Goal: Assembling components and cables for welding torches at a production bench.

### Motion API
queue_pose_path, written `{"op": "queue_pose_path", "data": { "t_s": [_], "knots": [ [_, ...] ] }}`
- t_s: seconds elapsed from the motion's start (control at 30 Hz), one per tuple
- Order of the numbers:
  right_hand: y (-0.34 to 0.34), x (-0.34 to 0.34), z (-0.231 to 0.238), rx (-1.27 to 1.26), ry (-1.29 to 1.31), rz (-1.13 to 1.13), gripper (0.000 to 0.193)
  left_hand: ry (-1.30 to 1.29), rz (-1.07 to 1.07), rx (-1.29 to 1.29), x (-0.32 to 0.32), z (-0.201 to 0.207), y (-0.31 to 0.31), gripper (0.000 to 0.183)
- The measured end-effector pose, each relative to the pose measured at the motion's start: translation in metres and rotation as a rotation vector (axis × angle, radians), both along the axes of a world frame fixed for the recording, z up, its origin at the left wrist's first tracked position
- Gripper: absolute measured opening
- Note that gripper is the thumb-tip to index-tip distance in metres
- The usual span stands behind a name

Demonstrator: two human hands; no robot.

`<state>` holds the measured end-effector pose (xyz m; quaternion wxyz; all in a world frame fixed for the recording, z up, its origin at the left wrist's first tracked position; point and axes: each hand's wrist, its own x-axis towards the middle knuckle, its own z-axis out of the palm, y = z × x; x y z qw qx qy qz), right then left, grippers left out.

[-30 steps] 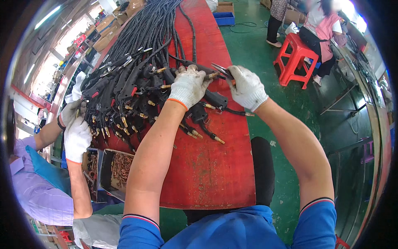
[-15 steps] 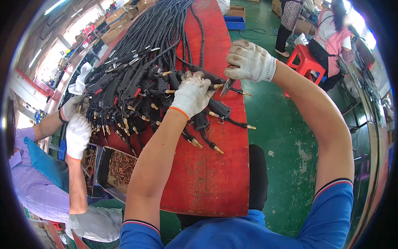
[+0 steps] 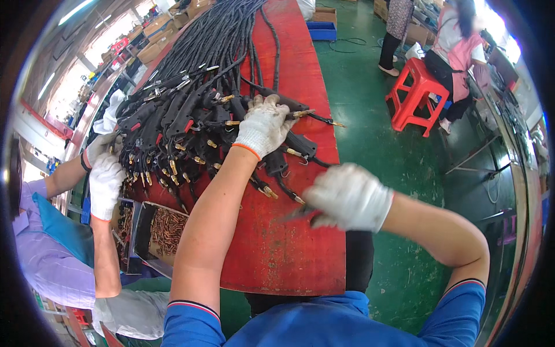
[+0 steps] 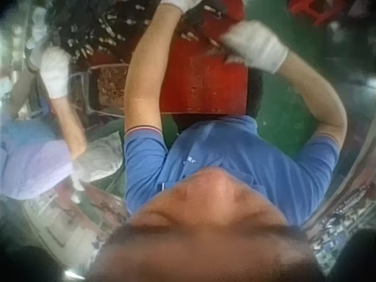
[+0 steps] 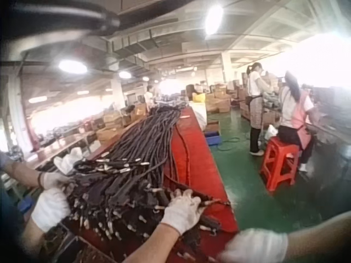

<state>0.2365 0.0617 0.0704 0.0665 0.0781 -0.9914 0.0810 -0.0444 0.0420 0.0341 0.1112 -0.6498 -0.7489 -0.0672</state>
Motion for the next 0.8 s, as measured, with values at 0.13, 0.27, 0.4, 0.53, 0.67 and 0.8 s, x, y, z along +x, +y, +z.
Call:
{"op": "queue_pose_path", "data": {
  "t_s": [0.13, 0.27, 0.4, 0.53, 0.67, 0.8],
  "knots": [
    [-0.067, 0.001, -0.033, -0.070, -0.103, -0.046, 0.045, -0.015, -0.008, 0.036, -0.003, -0.005, 0.001, 0.039],
    [-0.074, -0.003, -0.053, -0.120, -0.013, 0.029, 0.041, -0.052, -0.016, 0.013, 0.002, 0.000, 0.004, 0.040],
    [-0.040, -0.013, -0.015, -0.273, 0.017, -0.361, 0.042, -0.050, 0.003, 0.002, 0.002, 0.003, 0.000, 0.040],
    [0.034, -0.045, 0.001, -0.712, 0.202, -0.945, 0.057, -0.018, 0.003, 0.023, 0.001, -0.001, 0.000, 0.041],
    [0.061, -0.072, 0.023, -0.873, 0.015, -1.020, 0.069, -0.024, 0.015, -0.024, 0.000, 0.001, -0.002, 0.044],
    [0.068, -0.083, 0.014, -0.746, 0.017, -1.005, 0.067, -0.027, 0.011, -0.025, 0.003, 0.002, -0.003, 0.044]
  ]
}}
